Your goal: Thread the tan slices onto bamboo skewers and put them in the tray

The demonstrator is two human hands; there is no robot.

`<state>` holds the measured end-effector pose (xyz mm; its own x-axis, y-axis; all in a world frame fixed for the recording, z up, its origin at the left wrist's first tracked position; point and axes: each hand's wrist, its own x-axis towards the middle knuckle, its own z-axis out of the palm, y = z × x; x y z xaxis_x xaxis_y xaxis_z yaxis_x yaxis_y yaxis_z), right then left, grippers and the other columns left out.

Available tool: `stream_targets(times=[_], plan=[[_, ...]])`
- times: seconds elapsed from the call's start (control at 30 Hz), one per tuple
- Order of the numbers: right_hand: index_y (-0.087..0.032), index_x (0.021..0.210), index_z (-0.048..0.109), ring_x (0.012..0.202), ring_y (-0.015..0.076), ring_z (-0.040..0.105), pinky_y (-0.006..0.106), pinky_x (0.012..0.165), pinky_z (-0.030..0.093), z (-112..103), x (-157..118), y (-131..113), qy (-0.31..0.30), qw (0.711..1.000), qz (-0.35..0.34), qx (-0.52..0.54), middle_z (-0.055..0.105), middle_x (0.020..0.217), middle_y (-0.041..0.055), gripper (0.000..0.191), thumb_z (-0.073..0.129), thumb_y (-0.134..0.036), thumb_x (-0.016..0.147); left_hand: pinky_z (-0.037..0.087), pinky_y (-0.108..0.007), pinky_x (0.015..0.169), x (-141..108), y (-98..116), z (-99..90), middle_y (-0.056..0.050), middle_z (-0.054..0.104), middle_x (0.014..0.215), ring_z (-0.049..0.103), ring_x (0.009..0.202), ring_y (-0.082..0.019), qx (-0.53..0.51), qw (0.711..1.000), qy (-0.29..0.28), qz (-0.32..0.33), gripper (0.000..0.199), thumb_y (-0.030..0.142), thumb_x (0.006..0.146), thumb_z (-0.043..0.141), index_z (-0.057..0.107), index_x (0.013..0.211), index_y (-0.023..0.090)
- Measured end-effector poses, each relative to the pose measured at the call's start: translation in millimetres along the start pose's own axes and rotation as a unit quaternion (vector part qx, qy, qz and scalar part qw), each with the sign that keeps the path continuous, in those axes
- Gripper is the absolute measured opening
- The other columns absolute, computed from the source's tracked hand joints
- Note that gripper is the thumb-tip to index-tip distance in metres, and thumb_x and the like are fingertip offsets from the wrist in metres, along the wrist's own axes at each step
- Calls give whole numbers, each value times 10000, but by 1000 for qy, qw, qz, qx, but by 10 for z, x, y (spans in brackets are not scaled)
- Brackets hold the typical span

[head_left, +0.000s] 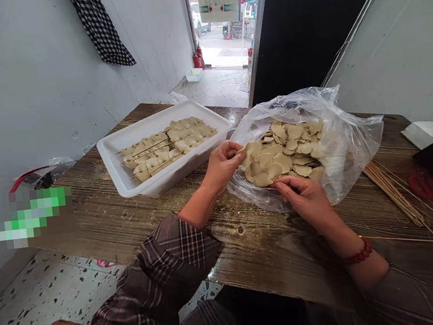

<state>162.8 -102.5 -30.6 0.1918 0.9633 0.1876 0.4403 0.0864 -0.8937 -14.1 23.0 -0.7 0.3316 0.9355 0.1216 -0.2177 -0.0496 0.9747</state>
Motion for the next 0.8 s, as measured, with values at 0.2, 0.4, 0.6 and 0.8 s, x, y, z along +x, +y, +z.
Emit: stream_targets(times=[0.2,0.4,0.6,0.8], plan=[[-157,900,728,455,92,370,218,391,254,4,-13,-48,-6,988,79,131,522,543,-20,391,647,-531,817,486,-200,616,-11,-21,10,-10,657,827,609,703,-88,-100,992,-39,-58,335,375,689,808,657,884,149],[-165,897,718,446,89,362,215,382,251,12,-25,-48,-21,983,90,157,501,530,-32,377,663,-528,811,526,-224,688,-39,-41,39,-18,677,808,638,718,-100,-147,981,-75,-102,371,347,618,866,654,837,136],[-175,882,708,437,77,343,205,370,243,34,-27,-25,-31,972,102,209,497,538,-39,349,677,-515,810,467,-180,557,-62,-89,88,22,647,721,564,582,-61,-132,984,-55,-102,385,328,595,872,627,826,141],[-164,862,705,427,67,328,203,366,234,30,-15,-64,-26,968,104,226,474,526,-48,345,688,-504,804,484,-182,579,-83,-38,98,14,654,728,590,609,-71,-146,981,-79,-99,353,320,605,872,646,811,144]])
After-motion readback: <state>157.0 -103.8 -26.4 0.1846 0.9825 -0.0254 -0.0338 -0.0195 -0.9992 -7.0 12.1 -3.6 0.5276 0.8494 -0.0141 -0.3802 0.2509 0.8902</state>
